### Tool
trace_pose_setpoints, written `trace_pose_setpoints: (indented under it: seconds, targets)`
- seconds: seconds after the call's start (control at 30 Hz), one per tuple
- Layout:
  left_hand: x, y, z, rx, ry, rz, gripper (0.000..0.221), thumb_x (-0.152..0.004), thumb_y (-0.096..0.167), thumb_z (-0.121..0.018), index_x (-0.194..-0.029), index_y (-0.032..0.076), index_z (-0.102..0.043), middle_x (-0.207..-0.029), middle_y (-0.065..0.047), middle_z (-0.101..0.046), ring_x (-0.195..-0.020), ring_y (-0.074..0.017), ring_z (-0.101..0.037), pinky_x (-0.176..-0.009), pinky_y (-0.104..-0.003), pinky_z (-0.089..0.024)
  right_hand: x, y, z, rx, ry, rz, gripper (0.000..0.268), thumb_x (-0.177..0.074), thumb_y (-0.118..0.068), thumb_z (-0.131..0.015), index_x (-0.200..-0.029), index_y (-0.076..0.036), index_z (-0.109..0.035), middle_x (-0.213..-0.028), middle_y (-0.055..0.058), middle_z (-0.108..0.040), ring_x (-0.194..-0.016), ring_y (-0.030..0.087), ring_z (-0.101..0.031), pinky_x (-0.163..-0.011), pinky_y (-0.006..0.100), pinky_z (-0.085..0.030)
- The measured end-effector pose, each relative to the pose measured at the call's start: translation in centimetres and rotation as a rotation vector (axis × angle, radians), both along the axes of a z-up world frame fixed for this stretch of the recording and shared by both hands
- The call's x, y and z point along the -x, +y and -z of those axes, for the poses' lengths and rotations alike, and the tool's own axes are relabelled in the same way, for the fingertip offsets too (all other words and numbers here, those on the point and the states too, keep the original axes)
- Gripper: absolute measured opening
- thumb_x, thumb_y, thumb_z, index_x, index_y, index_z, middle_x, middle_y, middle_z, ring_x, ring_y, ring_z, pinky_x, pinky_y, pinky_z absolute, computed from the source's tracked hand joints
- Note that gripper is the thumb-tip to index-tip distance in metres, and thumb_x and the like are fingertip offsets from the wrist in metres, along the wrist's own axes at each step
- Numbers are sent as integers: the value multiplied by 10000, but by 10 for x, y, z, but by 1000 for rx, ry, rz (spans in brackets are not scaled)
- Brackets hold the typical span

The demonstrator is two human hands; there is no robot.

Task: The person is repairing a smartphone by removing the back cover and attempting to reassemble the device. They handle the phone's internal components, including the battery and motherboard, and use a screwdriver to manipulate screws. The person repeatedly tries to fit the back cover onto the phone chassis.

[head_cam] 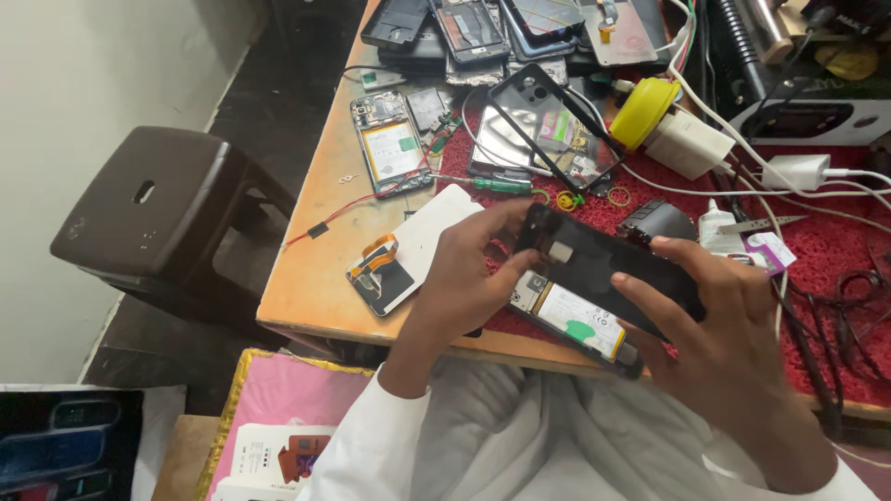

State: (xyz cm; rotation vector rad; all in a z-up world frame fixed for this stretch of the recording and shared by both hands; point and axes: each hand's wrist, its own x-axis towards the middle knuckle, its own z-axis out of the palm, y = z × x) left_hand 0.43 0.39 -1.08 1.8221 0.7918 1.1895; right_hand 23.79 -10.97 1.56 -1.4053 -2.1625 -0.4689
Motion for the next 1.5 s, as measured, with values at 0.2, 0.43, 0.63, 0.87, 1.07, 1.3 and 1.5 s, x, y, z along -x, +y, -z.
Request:
trace_pose_setpoints:
  seconds: [0.2, 0.43, 0.63, 0.87, 1.07, 1.3, 1.5]
  targets:
    - [-3, 8, 27, 106, -10, 27, 288, -849, -18, -746, -1133, 26, -728, -1024, -81, -795, -935, -180, -785, -826, -292, -635, 1, 0, -4, 71, 344, -35, 431, -823, -97, -790, -1230, -62, -653, -1216, 130, -637, -1058, 306, -649, -883, 398, -536]
    - [2, 3, 17, -82, -23, -33, 259, -863, -46, -718, -1114, 15, -701, -1044, -91, -725, -957, -165, -749, -862, -291, -630, 4, 0, -5, -5, 414, 11, 266, -901, 45, -754, -1151, -38, -713, -1072, 113, -698, -917, 232, -700, -781, 307, -569]
    - [8, 6, 15, 20, -102, -74, 149, -934, -25, -699, -1074, 21, -720, -991, -34, -713, -869, -85, -700, -764, -234, -586, 10, -2, -14, -146, 371, -23, 206, -893, 72, -771, -1062, -27, -706, -1036, 103, -704, -917, 239, -696, -823, 336, -533]
    - [14, 8, 17, 171, -213, -32, 136, -965, -18, -663, -1098, 4, -686, -966, 24, -684, -862, -13, -651, -770, -185, -549, 7, -3, -10, -133, 367, -26, 223, -880, 86, -769, -1058, -33, -708, -1041, 87, -709, -933, 229, -697, -839, 324, -533]
    - [20, 10, 20, 216, -259, 59, 179, -946, -51, -665, -1120, -5, -663, -910, 35, -626, -826, -17, -599, -728, -181, -508, 3, -5, -1, -112, 390, -49, 216, -877, 82, -764, -1039, -49, -709, -1027, 72, -712, -959, 223, -692, -862, 319, -546]
    - [32, -3, -10, -18, 67, 179, 371, -919, 68, -764, -1271, 15, -663, -1004, -62, -642, -906, -147, -605, -808, -287, -494, 9, -10, 6, -167, 295, -55, 210, -815, 56, -774, -969, -72, -710, -1049, 68, -709, -1005, 263, -675, -882, 366, -540]
    - [19, -2, -31, -442, 484, 321, 1057, -623, 239, -931, -1496, -16, -393, -1451, -198, -511, -1385, -371, -442, -1131, -466, -335, 15, -13, 13, -229, 212, -99, 214, -774, 32, -783, -932, -99, -726, -1017, 39, -702, -986, 263, -650, -885, 416, -504]
